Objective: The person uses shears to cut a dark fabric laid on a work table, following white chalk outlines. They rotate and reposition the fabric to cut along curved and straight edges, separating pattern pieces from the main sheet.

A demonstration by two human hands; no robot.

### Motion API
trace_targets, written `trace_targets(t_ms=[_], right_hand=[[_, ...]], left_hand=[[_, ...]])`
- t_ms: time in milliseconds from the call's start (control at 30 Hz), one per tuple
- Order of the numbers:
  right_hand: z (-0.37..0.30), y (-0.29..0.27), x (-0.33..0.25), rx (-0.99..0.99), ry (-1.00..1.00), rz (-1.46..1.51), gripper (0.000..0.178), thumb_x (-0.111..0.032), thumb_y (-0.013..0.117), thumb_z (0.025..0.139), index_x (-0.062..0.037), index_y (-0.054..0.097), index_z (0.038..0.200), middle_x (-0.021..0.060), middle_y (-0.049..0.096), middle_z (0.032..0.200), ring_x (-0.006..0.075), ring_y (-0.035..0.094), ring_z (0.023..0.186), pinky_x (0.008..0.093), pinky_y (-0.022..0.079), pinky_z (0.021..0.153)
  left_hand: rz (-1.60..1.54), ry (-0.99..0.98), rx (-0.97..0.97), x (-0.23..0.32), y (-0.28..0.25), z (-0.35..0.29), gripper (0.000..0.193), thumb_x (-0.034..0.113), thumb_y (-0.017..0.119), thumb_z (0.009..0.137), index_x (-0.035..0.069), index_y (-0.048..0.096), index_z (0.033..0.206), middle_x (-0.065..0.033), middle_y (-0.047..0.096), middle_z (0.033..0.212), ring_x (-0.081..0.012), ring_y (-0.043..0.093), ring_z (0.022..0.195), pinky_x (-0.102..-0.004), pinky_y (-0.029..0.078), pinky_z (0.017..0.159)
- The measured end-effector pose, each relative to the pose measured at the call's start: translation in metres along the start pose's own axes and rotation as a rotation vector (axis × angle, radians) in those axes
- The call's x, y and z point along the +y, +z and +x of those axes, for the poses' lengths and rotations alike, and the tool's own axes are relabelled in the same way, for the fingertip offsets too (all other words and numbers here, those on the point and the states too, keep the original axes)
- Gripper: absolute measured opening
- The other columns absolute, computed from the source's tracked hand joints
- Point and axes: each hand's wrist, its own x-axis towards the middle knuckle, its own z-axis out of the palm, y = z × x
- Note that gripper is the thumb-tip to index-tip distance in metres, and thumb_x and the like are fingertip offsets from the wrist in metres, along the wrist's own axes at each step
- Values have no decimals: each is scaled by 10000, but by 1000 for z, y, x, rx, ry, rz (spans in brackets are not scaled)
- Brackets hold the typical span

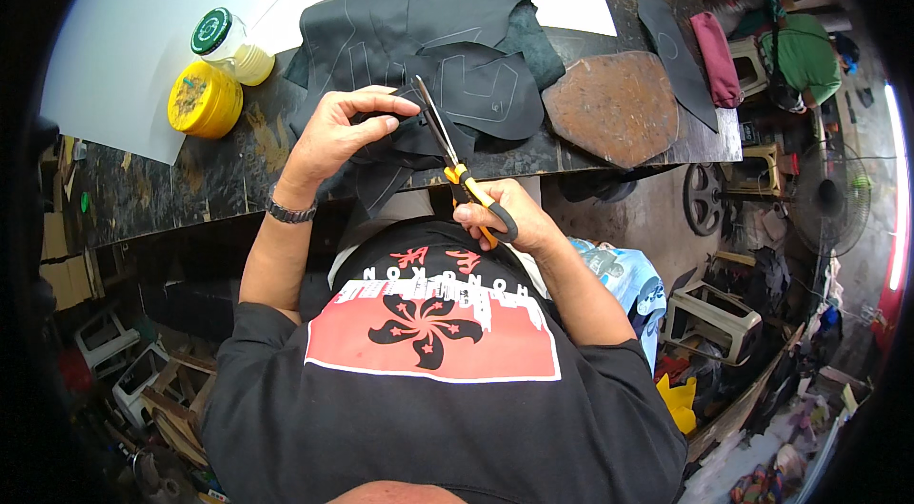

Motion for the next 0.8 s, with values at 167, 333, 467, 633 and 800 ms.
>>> trace_targets(t_ms=[167, 333, 467, 633, 800], right_hand=[[2, 2, 8, -39, -18, 59, 320, -303, 727, 823, -12, 598, 786, 37, 553, 669, 90, 533, 542, 219, 440, 436], [2, 3, 13, -19, -26, 92, 322, -309, 715, 829, -14, 596, 780, 36, 553, 670, 89, 517, 524, 212, 431, 438], [4, 8, 18, 25, -28, 117, 310, -307, 706, 838, -24, 598, 775, 34, 553, 663, 84, 511, 511, 203, 423, 445], [5, 10, 18, 30, -33, 92, 299, -309, 703, 851, -34, 599, 795, 34, 557, 671, 84, 526, 533, 209, 437, 455], [4, 12, 15, 67, 13, 83, 371, -353, 718, 812, -6, 600, 867, 60, 583, 713, 124, 553, 559, 236, 467, 526]], left_hand=[[19, -7, -4, -2, 0, 1, 244, 4, 622, 817, 42, 738, 1028, -64, 722, 1012, -170, 595, 1091, -315, 417, 999], [-16, 12, -18, -2, 2, 1, 236, 7, 653, 842, 4, 710, 1071, -52, 682, 1041, -109, 599, 961, -251, 465, 897], [-136, -10, 110, -6, 8, 3, 337, 28, 706, 824, 6, 656, 1156, -50, 665, 1100, -78, 603, 945, -229, 501, 838], [-337, -2, 240, -14, 19, 10, 481, 22, 740, 806, 20, 581, 1260, -69, 556, 1262, -59, 599, 850, -185, 509, 712], [-324, -67, 233, -15, 22, 15, 450, 37, 740, 812, 24, 599, 1239, -55, 575, 1206, -54, 595, 804, -188, 497, 689]])
